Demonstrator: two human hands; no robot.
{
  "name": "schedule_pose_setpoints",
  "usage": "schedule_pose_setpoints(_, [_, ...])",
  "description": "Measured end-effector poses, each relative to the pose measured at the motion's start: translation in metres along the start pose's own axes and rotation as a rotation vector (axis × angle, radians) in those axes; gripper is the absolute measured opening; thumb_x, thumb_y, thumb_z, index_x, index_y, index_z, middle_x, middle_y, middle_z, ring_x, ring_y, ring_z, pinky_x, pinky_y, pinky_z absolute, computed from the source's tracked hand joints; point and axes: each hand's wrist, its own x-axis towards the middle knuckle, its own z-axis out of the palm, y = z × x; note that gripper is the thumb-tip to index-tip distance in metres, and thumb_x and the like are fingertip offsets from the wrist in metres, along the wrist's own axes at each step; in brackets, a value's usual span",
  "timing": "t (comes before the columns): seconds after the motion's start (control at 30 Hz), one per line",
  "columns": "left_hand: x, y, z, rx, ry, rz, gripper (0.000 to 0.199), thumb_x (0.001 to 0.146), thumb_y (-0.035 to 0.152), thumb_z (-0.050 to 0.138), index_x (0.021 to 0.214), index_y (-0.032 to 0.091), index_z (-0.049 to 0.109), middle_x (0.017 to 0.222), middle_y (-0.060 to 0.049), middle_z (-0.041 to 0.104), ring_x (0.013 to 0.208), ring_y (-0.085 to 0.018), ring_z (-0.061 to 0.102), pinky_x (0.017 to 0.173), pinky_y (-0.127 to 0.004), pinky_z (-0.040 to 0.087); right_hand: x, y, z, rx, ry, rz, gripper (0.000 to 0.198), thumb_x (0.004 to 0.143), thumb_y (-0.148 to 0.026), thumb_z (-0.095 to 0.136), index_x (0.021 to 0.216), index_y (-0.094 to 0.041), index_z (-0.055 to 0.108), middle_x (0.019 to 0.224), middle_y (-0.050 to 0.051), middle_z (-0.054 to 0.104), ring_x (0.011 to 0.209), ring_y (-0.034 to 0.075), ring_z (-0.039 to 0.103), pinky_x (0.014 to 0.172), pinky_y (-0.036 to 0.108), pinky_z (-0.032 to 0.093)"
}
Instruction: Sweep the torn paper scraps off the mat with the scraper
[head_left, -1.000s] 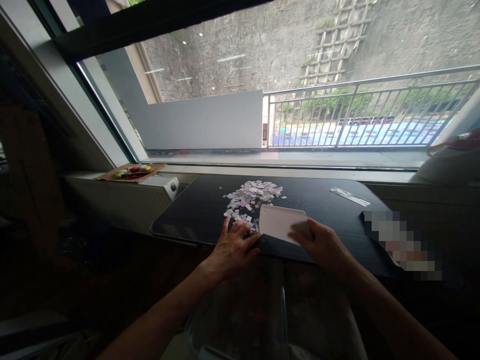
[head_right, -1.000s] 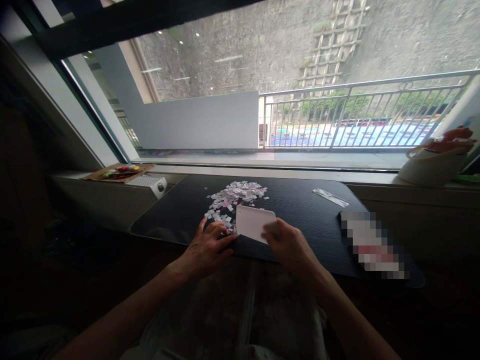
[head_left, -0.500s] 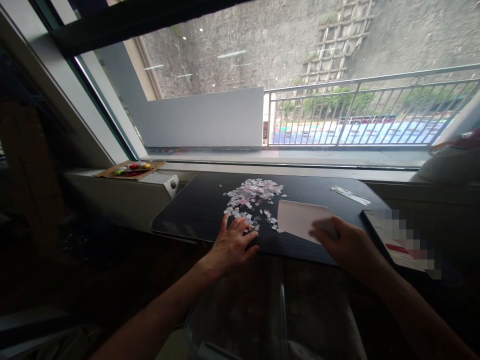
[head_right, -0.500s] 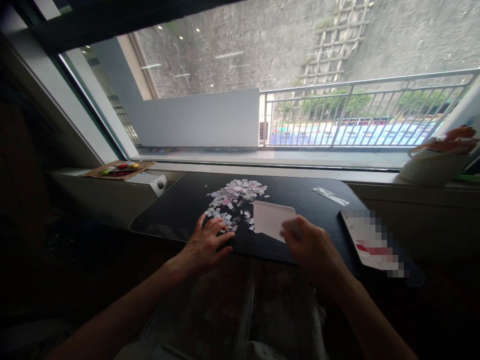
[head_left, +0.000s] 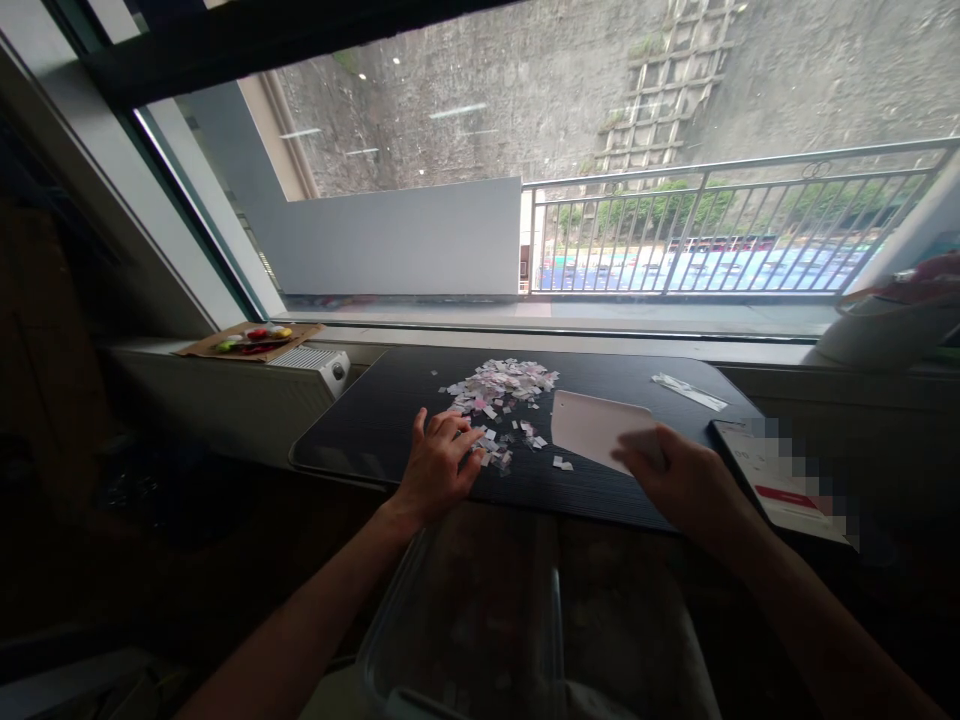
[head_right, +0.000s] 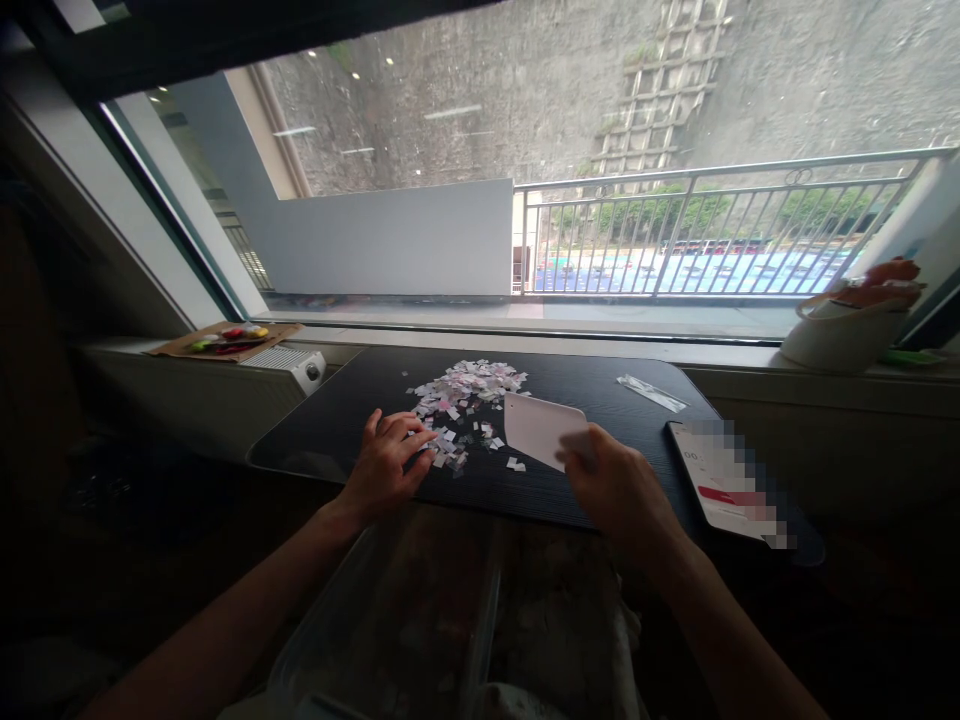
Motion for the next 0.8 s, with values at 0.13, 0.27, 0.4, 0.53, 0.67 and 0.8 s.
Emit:
schedule_pose_setpoints(0.13, [-0.001,-0.017,0.011,0.006,0.096,-0.073,0.025,0.089,0.027,0.049,0.106,0.023,0.066,0.1,-0.006,0.065,0.111,-0.026,0.054,0.111,-0.058,0.021,0.009,-0.005,0.009,-0.08,-0.029,-0.009,0.022,0.081,-0.035,0.054,0.093,-0.023,0.068,0.076,0.004,0.075,0.069,0.024,0.07,0.061,0.03,0.047])
schedule_pose_setpoints(0.27, [-0.007,-0.03,0.02,-0.002,0.115,-0.141,0.024,0.087,0.027,0.051,0.105,0.024,0.066,0.1,-0.006,0.066,0.109,-0.026,0.056,0.108,-0.056,0.027,0.01,0.004,0.005,-0.11,-0.072,0.002,0.023,0.08,-0.038,0.054,0.093,-0.024,0.068,0.078,0.004,0.076,0.074,0.026,0.071,0.062,0.03,0.047])
schedule_pose_setpoints(0.4, [-0.009,-0.032,0.024,-0.014,0.144,-0.149,0.025,0.086,0.027,0.052,0.105,0.022,0.067,0.1,-0.007,0.067,0.109,-0.027,0.056,0.107,-0.055,0.027,0.007,0.001,0.004,-0.076,-0.031,0.002,0.024,0.081,-0.04,0.054,0.093,-0.024,0.068,0.076,0.004,0.075,0.071,0.025,0.071,0.06,0.029,0.047])
schedule_pose_setpoints(0.53, [-0.01,-0.031,0.024,-0.022,0.158,-0.143,0.024,0.086,0.028,0.052,0.104,0.022,0.067,0.1,-0.007,0.067,0.109,-0.027,0.057,0.107,-0.055,0.027,0.006,-0.009,0.009,-0.09,-0.074,-0.022,0.021,0.083,-0.033,0.05,0.093,-0.023,0.065,0.079,0.006,0.075,0.075,0.026,0.071,0.064,0.03,0.047])
schedule_pose_setpoints(0.67, [-0.012,-0.032,0.024,-0.024,0.175,-0.115,0.024,0.087,0.028,0.052,0.104,0.021,0.066,0.1,-0.007,0.067,0.109,-0.027,0.057,0.107,-0.055,0.027,-0.004,-0.001,-0.005,-0.14,-0.065,-0.005,0.019,0.081,-0.036,0.053,0.09,-0.025,0.065,0.075,0.004,0.074,0.072,0.025,0.07,0.061,0.03,0.046])
schedule_pose_setpoints(0.8, [-0.012,-0.031,0.025,-0.02,0.17,-0.1,0.023,0.087,0.029,0.052,0.104,0.021,0.065,0.099,-0.007,0.067,0.109,-0.027,0.057,0.108,-0.054,0.026,-0.017,0.008,-0.022,-0.075,-0.021,0.019,0.021,0.082,-0.039,0.055,0.09,-0.024,0.066,0.074,0.004,0.073,0.067,0.023,0.068,0.059,0.029,0.046])
